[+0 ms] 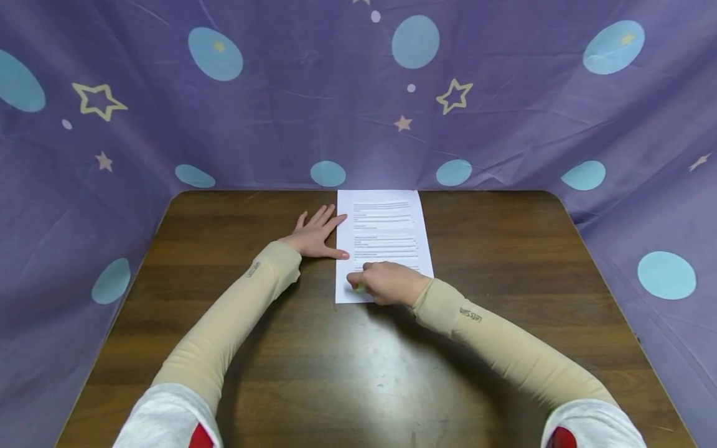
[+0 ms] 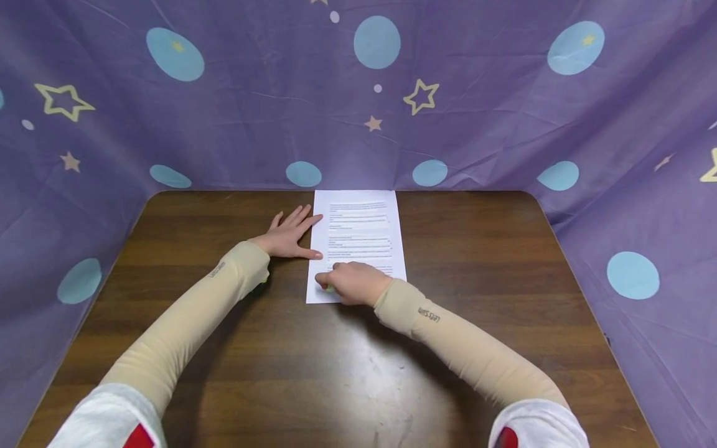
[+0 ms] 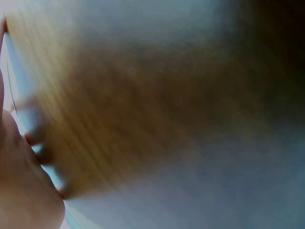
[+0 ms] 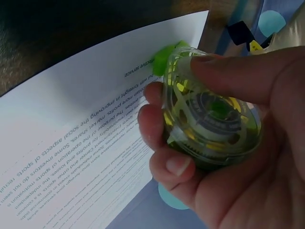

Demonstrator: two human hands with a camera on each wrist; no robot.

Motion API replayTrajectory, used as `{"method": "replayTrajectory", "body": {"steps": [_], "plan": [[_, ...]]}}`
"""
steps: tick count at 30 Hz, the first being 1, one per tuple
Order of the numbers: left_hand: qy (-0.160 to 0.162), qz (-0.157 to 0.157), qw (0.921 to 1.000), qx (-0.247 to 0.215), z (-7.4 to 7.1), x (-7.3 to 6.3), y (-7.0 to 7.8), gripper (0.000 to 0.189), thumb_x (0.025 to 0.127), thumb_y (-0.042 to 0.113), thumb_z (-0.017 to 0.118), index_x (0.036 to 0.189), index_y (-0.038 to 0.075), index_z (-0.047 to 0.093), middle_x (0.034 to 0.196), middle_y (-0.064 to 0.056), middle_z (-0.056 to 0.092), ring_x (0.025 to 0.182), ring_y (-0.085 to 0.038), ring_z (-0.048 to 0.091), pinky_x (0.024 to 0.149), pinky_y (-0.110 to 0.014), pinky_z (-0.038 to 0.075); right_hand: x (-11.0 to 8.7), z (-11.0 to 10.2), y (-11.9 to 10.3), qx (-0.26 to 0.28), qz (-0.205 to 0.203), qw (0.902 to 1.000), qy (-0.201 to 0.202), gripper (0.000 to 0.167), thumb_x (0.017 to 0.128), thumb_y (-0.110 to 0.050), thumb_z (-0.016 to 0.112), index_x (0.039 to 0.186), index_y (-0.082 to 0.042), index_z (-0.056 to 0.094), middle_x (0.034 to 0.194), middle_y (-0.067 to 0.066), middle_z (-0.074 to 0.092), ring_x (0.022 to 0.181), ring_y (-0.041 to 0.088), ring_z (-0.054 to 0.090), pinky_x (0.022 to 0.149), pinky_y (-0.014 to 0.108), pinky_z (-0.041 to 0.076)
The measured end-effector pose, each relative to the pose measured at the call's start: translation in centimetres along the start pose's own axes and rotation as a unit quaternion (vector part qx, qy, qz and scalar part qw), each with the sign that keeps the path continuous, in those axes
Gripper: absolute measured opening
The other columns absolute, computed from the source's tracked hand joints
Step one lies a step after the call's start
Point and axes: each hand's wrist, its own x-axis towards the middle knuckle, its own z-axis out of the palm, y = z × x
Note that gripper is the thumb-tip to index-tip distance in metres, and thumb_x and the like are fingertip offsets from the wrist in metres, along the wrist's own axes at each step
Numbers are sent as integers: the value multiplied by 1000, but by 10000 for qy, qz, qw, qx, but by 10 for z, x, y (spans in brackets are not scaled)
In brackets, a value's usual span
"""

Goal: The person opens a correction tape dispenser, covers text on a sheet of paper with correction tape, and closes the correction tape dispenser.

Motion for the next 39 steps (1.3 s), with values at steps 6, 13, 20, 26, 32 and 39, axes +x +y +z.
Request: {"method": "replayTrajectory", "body": {"steps": [6,13,20,26,32,39], "plan": [[56,-14,10000,37,-5,-5,7,112,88,73,67,170,21,11,174,-15,-10,161,-32,-11,122,-66,-7,-1,0,-1,16,104,9999,-18,30,85,8,71,109,-11,67,86,9,68,73,22,64,69,38,55],[41,-9,10000,4,-4,-5,6,114,87,73,69,170,20,11,174,-15,-9,161,-33,-10,122,-66,-7,-5,0,2,145,205,9996,-118,30,85,8,71,108,-11,67,86,9,67,73,21,63,70,38,55],[-13,-44,10000,-56,3,2,-3,117,83,80,66,170,27,6,174,-9,-15,160,-27,-15,122,-63,-11,-13,-1,5,122,272,9995,-78,27,88,8,68,107,-12,67,85,8,67,74,22,64,68,38,55],[-2,-47,9999,-103,3,3,-5,118,83,79,67,170,28,7,174,-9,-16,160,-27,-16,121,-64,-12,-18,-1,8,146,336,9993,-58,26,89,8,68,106,-12,66,84,7,66,72,21,62,68,38,54],[35,-7,10000,-53,-3,-3,3,118,84,79,66,170,22,9,174,-14,-13,160,-32,-13,121,-66,-11,-22,-1,13,226,355,9990,-121,27,88,8,68,107,-12,67,84,7,66,72,20,60,66,37,53],[-3,-21,9999,-134,3,3,-4,120,82,84,63,170,25,7,174,-10,-15,160,-28,-15,121,-64,-12,-28,-3,15,212,375,9990,-89,26,88,9,67,106,-11,66,84,8,66,70,20,60,65,36,53]]}}
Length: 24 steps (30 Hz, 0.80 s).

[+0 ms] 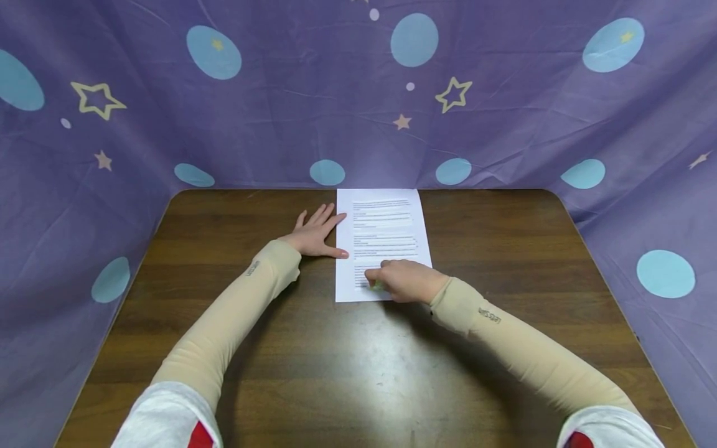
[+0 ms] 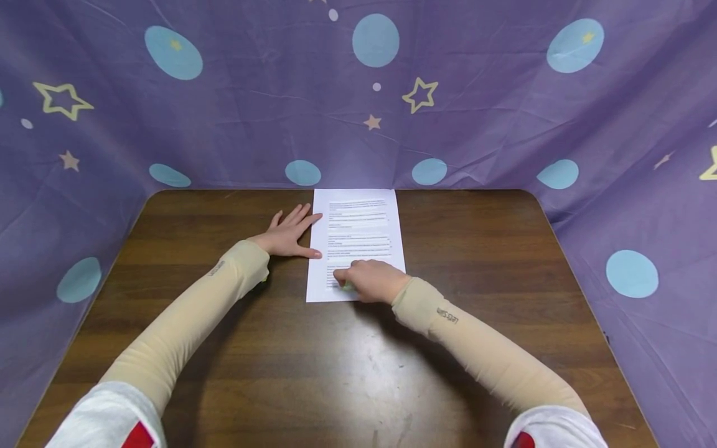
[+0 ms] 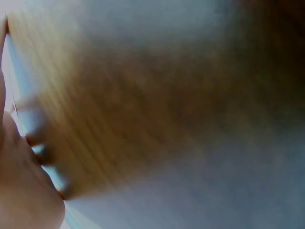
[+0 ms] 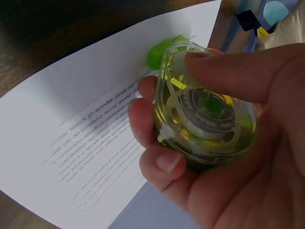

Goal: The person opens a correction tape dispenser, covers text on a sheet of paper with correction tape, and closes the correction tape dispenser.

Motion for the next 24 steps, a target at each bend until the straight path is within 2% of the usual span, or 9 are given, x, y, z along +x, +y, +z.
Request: {"method": "replayTrajectory", "body": {"steps": [4,12,24], "plan": [[25,48,9999,-96,1,1,-1,123,79,86,64,170,25,8,174,-11,-14,160,-29,-15,121,-65,-13,-3,1,2,-39,10,10000,59,27,88,9,66,105,-11,67,84,9,67,70,21,61,65,38,54],[5,11,10000,-15,1,5,-5,121,80,83,67,170,29,6,174,-8,-17,160,-26,-17,121,-63,-13,-9,0,7,-48,52,10000,69,27,88,10,64,105,-11,67,86,9,68,72,22,63,65,38,54],[9,2,10000,-37,3,6,-6,122,79,85,66,170,28,7,174,-8,-15,160,-26,-16,121,-64,-11,-22,-1,11,-69,168,9997,144,27,86,10,64,102,-12,66,81,7,64,68,22,59,61,36,51]]}}
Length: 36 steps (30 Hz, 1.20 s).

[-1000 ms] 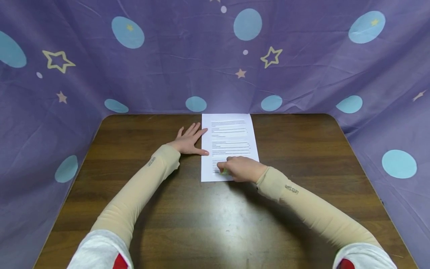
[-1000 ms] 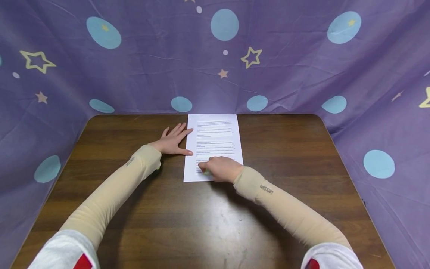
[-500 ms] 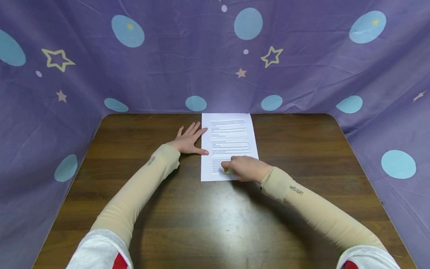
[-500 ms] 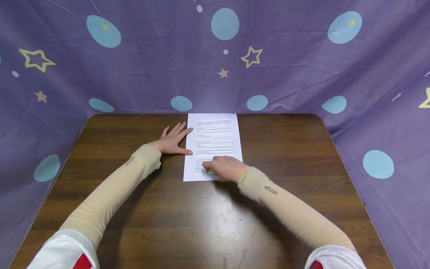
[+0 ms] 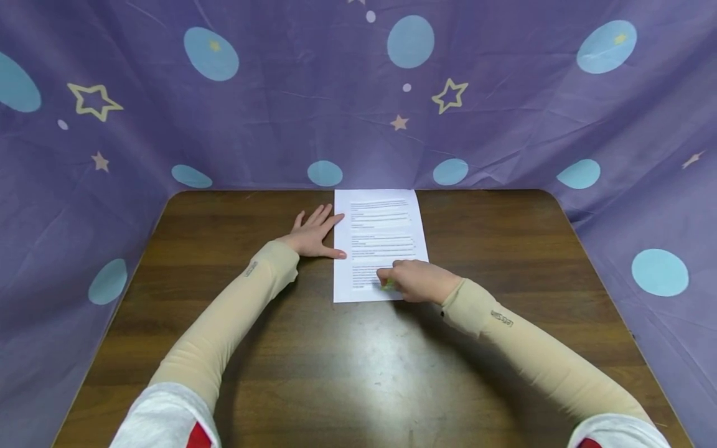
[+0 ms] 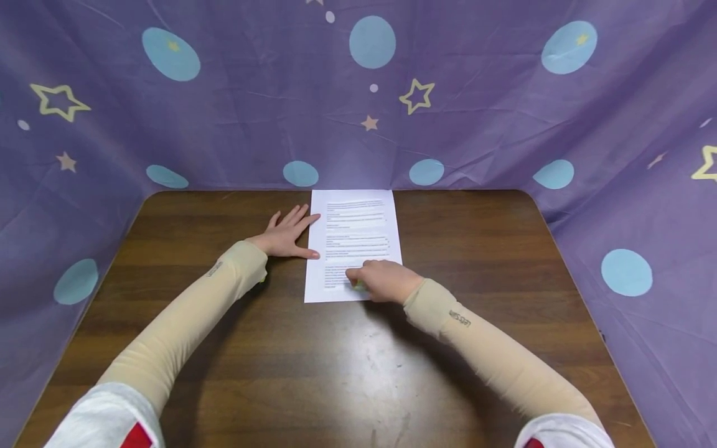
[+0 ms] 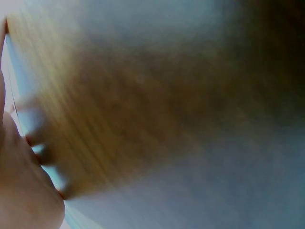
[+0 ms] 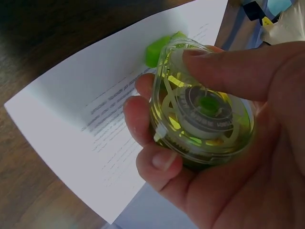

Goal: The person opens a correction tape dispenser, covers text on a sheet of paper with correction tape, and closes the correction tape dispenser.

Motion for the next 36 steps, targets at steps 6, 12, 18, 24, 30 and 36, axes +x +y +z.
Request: {"method": "replayTrajectory", "body": {"steps": [6,12,18,24,30,36], "plan": [[-19,-12,9999,150,-2,-2,3,121,81,84,64,170,27,6,174,-9,-15,160,-27,-16,122,-63,-11,-4,2,4,56,31,9999,107,27,86,11,62,101,-11,66,81,7,64,68,22,59,62,37,51],[83,86,9998,140,-11,-14,13,117,84,76,68,169,19,12,174,-16,-8,161,-34,-10,121,-67,-7,-8,0,7,139,-91,9998,125,27,90,9,60,105,-12,65,82,6,63,68,20,57,62,35,50],[153,154,9998,38,-10,-17,17,115,85,73,70,169,16,16,174,-19,-4,160,-37,-7,121,-69,-6,-14,1,16,356,-281,9989,90,32,92,7,61,116,-14,64,87,6,67,73,19,59,69,34,51],[204,116,9997,-21,-8,-11,14,115,84,69,74,169,17,18,175,-16,-5,161,-34,-8,121,-68,-7,-20,4,28,824,-36,9965,152,38,96,3,64,132,-7,58,102,7,72,76,14,56,72,31,48],[218,123,9996,-133,-4,-7,7,119,79,76,74,168,17,21,175,-15,-6,161,-32,-9,120,-68,-9,-25,1,35,1167,201,9928,177,18,99,-2,67,116,-5,62,93,1,67,76,11,57,72,30,50],[301,197,9993,-40,-3,-15,13,114,81,76,72,167,18,24,175,-16,-2,161,-35,-6,121,-69,-9,-28,-3,42,1436,472,9884,173,14,101,-10,68,114,-6,64,87,-4,64,67,7,50,66,27,46]]}}
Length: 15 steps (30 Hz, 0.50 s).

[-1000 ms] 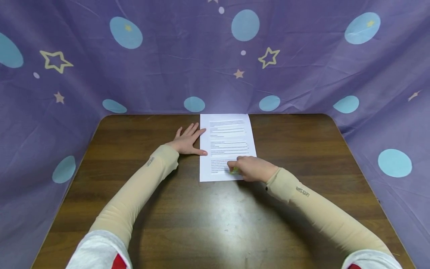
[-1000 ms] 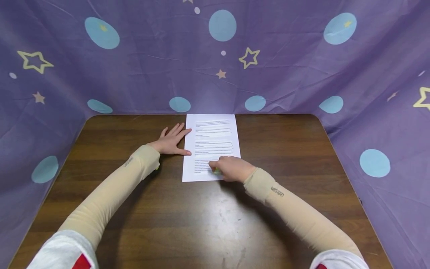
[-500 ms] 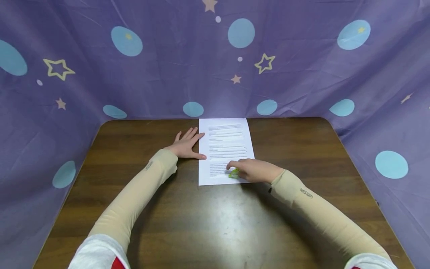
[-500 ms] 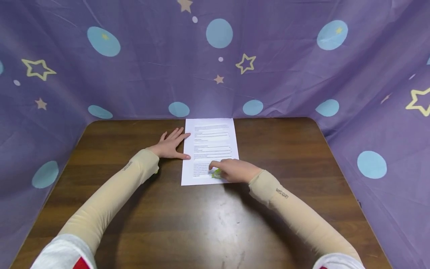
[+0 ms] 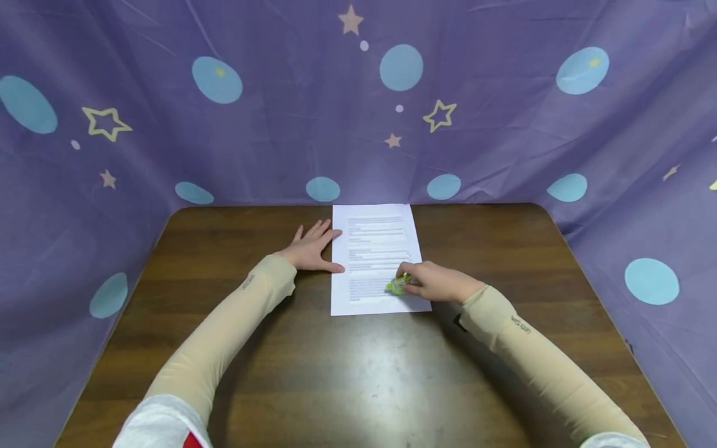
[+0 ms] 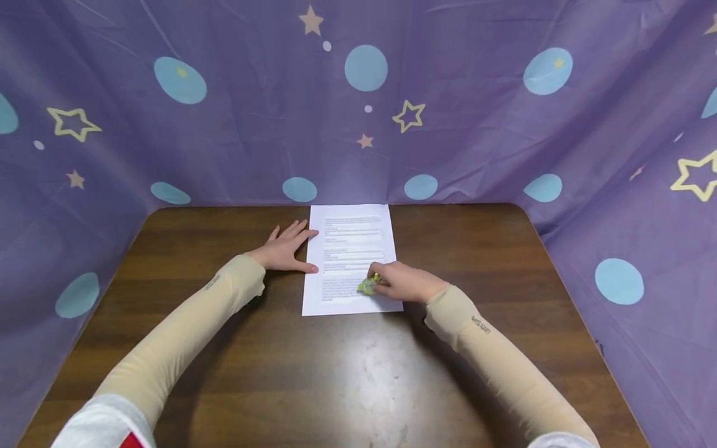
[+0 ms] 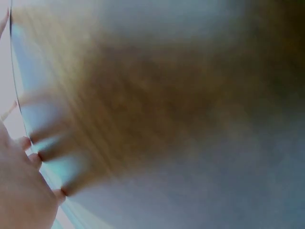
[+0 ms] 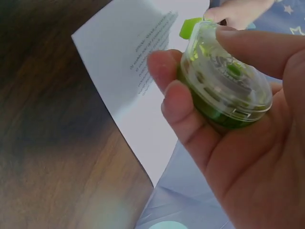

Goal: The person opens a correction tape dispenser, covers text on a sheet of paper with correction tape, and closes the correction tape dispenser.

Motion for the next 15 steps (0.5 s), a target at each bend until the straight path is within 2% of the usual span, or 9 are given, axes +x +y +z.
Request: {"method": "replayTrajectory", "body": {"steps": [4,8,12,15], "plan": [[130,15,9999,27,3,-1,1,106,85,74,69,166,21,27,175,-14,-2,161,-34,-6,120,-69,-11,0,-2,3,158,77,9998,102,14,101,-14,68,112,-8,63,86,-4,66,65,6,50,64,27,45],[640,126,9979,59,3,-5,8,88,90,66,70,158,17,44,174,-17,10,161,-36,7,119,-71,-6,0,-5,5,283,-90,9991,302,12,100,-15,70,110,-10,64,90,-4,67,68,7,52,65,27,46],[1208,363,9919,137,5,-9,18,66,96,55,70,144,12,61,166,-18,33,153,-37,30,119,-66,17,3,-6,6,274,-264,9983,433,13,100,-16,72,109,-11,66,91,-4,67,72,8,53,67,28,46],[1494,564,9871,86,6,-13,28,52,98,47,71,136,10,68,150,-16,53,137,-35,49,109,-57,35,8,-8,5,201,-257,9983,485,15,100,-15,72,111,-10,65,93,-3,66,76,9,54,69,28,46]]}}
